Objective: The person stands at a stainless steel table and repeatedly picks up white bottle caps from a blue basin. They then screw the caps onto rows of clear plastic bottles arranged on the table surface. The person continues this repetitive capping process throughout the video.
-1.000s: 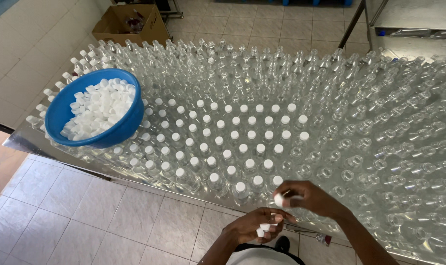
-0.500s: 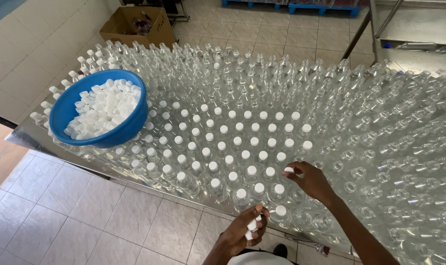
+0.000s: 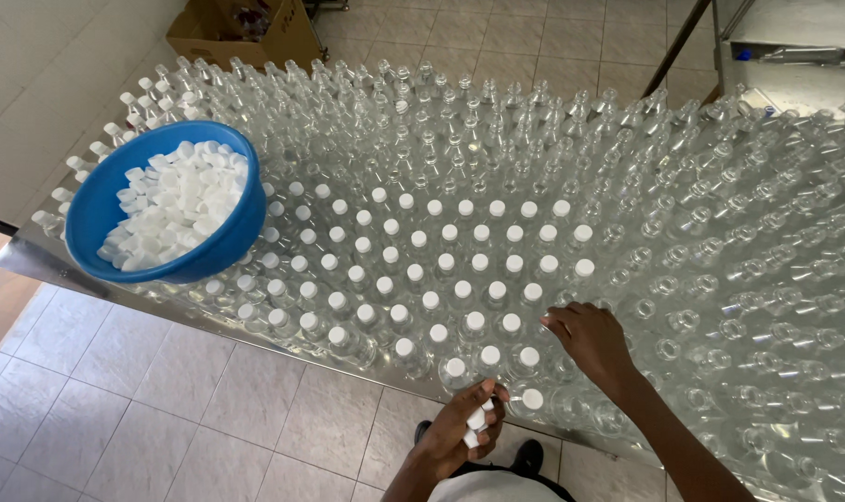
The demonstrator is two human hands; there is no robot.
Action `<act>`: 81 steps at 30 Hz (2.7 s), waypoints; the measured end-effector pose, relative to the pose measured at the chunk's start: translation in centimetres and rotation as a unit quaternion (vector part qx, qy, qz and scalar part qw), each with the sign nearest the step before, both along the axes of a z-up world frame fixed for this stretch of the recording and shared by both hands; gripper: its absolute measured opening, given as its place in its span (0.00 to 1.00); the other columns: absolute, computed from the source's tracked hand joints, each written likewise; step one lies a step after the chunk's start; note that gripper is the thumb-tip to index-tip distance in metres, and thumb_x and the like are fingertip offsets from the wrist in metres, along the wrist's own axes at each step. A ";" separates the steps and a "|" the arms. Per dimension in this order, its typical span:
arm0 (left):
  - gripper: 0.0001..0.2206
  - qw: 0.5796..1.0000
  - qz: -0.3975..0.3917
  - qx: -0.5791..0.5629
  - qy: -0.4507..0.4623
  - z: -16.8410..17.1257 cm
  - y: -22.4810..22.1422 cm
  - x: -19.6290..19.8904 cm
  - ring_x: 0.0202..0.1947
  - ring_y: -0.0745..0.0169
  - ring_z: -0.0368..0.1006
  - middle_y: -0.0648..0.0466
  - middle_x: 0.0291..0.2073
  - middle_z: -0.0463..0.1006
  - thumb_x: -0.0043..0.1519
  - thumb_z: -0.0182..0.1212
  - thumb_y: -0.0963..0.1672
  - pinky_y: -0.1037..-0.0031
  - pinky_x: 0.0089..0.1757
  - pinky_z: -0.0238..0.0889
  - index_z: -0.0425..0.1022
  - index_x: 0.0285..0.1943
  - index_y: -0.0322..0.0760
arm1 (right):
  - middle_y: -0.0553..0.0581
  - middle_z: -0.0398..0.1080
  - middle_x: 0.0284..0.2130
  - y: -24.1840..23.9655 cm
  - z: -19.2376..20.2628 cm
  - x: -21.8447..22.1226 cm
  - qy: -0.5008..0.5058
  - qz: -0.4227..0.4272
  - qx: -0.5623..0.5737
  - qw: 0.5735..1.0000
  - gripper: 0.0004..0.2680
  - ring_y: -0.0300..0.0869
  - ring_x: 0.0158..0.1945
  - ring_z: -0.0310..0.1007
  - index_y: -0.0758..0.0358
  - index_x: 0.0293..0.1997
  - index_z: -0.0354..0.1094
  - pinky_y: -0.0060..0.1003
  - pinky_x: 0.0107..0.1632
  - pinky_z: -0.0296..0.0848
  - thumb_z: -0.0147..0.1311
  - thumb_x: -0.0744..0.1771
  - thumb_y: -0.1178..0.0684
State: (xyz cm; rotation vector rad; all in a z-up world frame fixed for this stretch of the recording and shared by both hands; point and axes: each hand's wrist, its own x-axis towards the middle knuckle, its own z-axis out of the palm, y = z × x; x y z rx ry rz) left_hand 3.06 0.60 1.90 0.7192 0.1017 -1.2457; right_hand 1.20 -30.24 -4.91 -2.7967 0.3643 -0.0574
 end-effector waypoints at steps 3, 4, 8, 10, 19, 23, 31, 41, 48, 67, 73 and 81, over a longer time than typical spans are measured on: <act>0.15 1.000 -0.006 0.006 0.005 -0.2 -0.5 0.4 0.17 0.76 0.57 0.61 0.25 0.63 0.76 0.57 0.52 0.83 0.17 0.45 0.73 0.50 0.36 | 0.45 0.80 0.41 0.8 1.5 -0.1 -0.013 -0.021 0.035 0.999 0.10 0.45 0.49 0.78 0.46 0.47 0.79 0.49 0.51 0.75 0.52 0.72 0.39; 0.15 1.000 -0.007 0.008 0.009 -0.4 -0.5 0.3 0.17 0.76 0.57 0.61 0.25 0.63 0.76 0.57 0.52 0.83 0.17 0.45 0.73 0.50 0.36 | 0.45 0.80 0.41 0.7 1.4 -0.1 -0.008 -0.023 0.036 0.999 0.10 0.45 0.49 0.78 0.46 0.47 0.79 0.49 0.51 0.75 0.52 0.72 0.39; 0.15 1.000 -0.015 0.021 0.014 -0.6 -0.6 0.8 0.18 0.75 0.58 0.62 0.25 0.63 0.75 0.59 0.52 0.83 0.17 0.45 0.74 0.50 0.37 | 0.44 0.76 0.43 0.9 3.1 0.5 0.078 -0.059 0.102 0.990 0.12 0.41 0.49 0.79 0.45 0.53 0.78 0.45 0.50 0.73 0.56 0.70 0.35; 0.15 0.999 -0.017 0.024 0.013 -0.7 -0.8 1.1 0.18 0.74 0.58 0.61 0.25 0.63 0.75 0.58 0.52 0.83 0.17 0.45 0.73 0.50 0.38 | 0.42 0.73 0.42 1.1 4.6 0.8 0.110 -0.090 0.148 0.979 0.12 0.38 0.47 0.80 0.43 0.53 0.77 0.41 0.44 0.74 0.59 0.69 0.35; 0.14 1.000 -0.016 0.019 0.016 -0.2 -1.2 2.0 0.17 0.75 0.58 0.61 0.26 0.63 0.78 0.54 0.51 0.83 0.16 0.47 0.73 0.50 0.36 | 0.50 0.85 0.54 0.2 4.8 0.9 0.111 -0.140 0.307 0.935 0.17 0.42 0.57 0.84 0.45 0.62 0.80 0.43 0.56 0.77 0.57 0.68 0.36; 0.14 1.000 -0.029 0.011 -0.001 0.9 -1.5 2.3 0.18 0.76 0.59 0.61 0.26 0.63 0.77 0.55 0.51 0.84 0.16 0.46 0.73 0.50 0.37 | 0.48 0.84 0.55 0.8 5.4 0.7 0.107 -0.131 0.304 0.937 0.17 0.42 0.58 0.83 0.49 0.57 0.84 0.41 0.60 0.74 0.56 0.68 0.35; 0.13 0.998 -0.050 0.032 -0.009 1.3 -2.5 2.7 0.18 0.75 0.58 0.62 0.25 0.64 0.77 0.56 0.51 0.83 0.17 0.47 0.74 0.50 0.38 | 0.45 0.81 0.48 1.0 4.7 0.3 0.074 -0.071 0.191 0.976 0.14 0.40 0.50 0.81 0.46 0.54 0.80 0.41 0.51 0.74 0.55 0.69 0.35; 0.13 0.997 -0.062 0.038 -0.001 0.3 -3.0 2.6 0.17 0.76 0.60 0.63 0.24 0.63 0.75 0.58 0.51 0.82 0.16 0.46 0.75 0.47 0.40 | 0.45 0.88 0.40 -0.3 4.4 2.1 0.172 -0.138 0.264 0.939 0.14 0.36 0.46 0.88 0.38 0.52 0.86 0.44 0.63 0.68 0.62 0.66 0.34; 0.13 0.999 -0.052 0.007 0.000 0.6 -2.9 2.5 0.17 0.75 0.59 0.62 0.26 0.64 0.75 0.58 0.51 0.83 0.17 0.48 0.72 0.56 0.40 | 0.50 0.90 0.35 0.2 5.3 2.4 0.160 -0.161 0.297 0.928 0.10 0.37 0.39 0.89 0.43 0.50 0.88 0.34 0.50 0.75 0.64 0.67 0.41; 0.38 0.991 -0.118 -0.024 -0.065 1.2 -4.2 0.3 0.17 0.71 0.64 0.56 0.26 0.66 0.71 0.49 0.61 0.82 0.15 0.54 0.40 0.90 0.64 | 0.46 0.87 0.46 7.1 11.2 -5.5 0.096 0.011 0.431 0.897 0.10 0.38 0.54 0.86 0.50 0.50 0.85 0.37 0.61 0.77 0.69 0.65 0.47; 0.36 0.994 -0.064 -0.025 -0.084 2.0 -4.4 0.2 0.17 0.76 0.61 0.60 0.24 0.67 0.67 0.49 0.63 0.84 0.18 0.48 0.52 0.83 0.57 | 0.52 0.80 0.47 2.4 9.4 -3.1 0.039 0.020 0.408 0.912 0.12 0.45 0.51 0.86 0.50 0.57 0.83 0.39 0.59 0.91 0.65 0.67 0.50; 0.28 0.986 0.157 0.034 0.042 -1.8 -2.1 0.0 0.20 0.67 0.62 0.57 0.27 0.64 0.72 0.56 0.60 0.77 0.18 0.45 0.66 0.25 0.42 | 0.48 0.77 0.42 -5.7 0.1 2.7 -0.014 -0.041 0.077 0.996 0.17 0.45 0.56 0.73 0.50 0.52 0.82 0.45 0.55 0.72 0.61 0.67 0.33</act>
